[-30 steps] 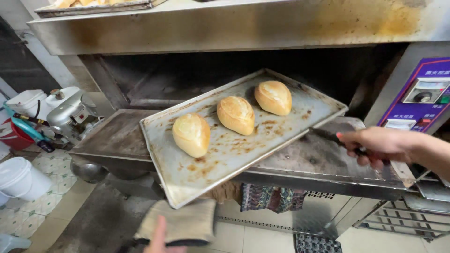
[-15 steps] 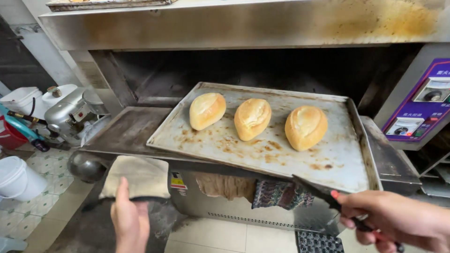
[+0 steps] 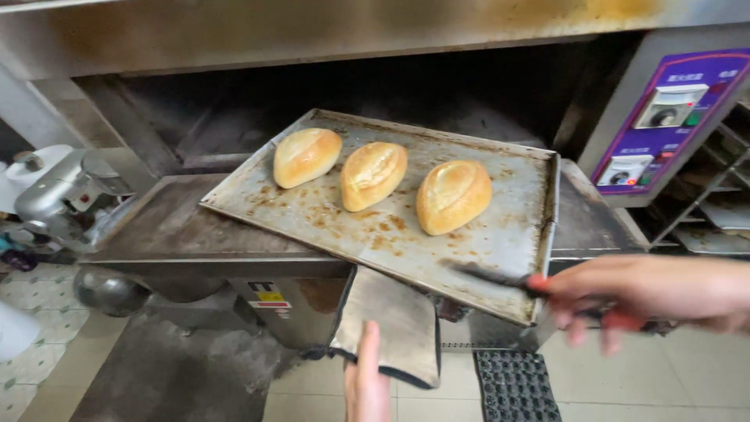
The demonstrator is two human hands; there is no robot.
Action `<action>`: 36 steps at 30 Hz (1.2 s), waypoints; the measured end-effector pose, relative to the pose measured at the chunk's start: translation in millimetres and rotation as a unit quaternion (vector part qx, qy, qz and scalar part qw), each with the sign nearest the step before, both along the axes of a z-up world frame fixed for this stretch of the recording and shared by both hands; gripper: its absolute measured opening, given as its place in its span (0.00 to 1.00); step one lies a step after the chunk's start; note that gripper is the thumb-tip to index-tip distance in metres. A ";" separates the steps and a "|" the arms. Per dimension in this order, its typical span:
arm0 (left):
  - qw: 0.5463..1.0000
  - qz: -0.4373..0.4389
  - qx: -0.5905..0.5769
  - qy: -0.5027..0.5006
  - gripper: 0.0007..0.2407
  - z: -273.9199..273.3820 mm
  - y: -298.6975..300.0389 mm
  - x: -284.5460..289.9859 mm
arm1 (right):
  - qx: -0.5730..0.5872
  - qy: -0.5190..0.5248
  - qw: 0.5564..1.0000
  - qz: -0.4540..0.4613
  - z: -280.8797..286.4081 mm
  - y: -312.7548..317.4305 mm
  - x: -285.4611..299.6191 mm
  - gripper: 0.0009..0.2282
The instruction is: Preparing bread toppings and checking baked bread in the oven.
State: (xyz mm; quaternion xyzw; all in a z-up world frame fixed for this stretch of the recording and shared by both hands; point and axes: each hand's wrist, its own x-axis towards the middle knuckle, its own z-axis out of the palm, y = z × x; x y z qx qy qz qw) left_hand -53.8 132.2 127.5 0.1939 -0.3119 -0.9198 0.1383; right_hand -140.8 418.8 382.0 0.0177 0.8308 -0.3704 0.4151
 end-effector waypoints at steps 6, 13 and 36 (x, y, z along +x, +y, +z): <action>0.995 -0.060 -0.066 -0.052 0.28 77.8 36.6 -0.7 | 0.111 0.064 0.991 -0.047 -11.5 141.5 -107.0 0.24; 0.995 -0.029 -0.082 -0.054 0.29 76.8 40.6 -7.4 | 0.080 0.112 0.983 -0.120 0.0 113.0 -109.5 0.24; 0.988 -0.128 -0.091 0.015 0.19 109.3 -52.8 10.8 | -0.026 0.056 0.968 -0.243 -118.0 244.5 25.5 0.23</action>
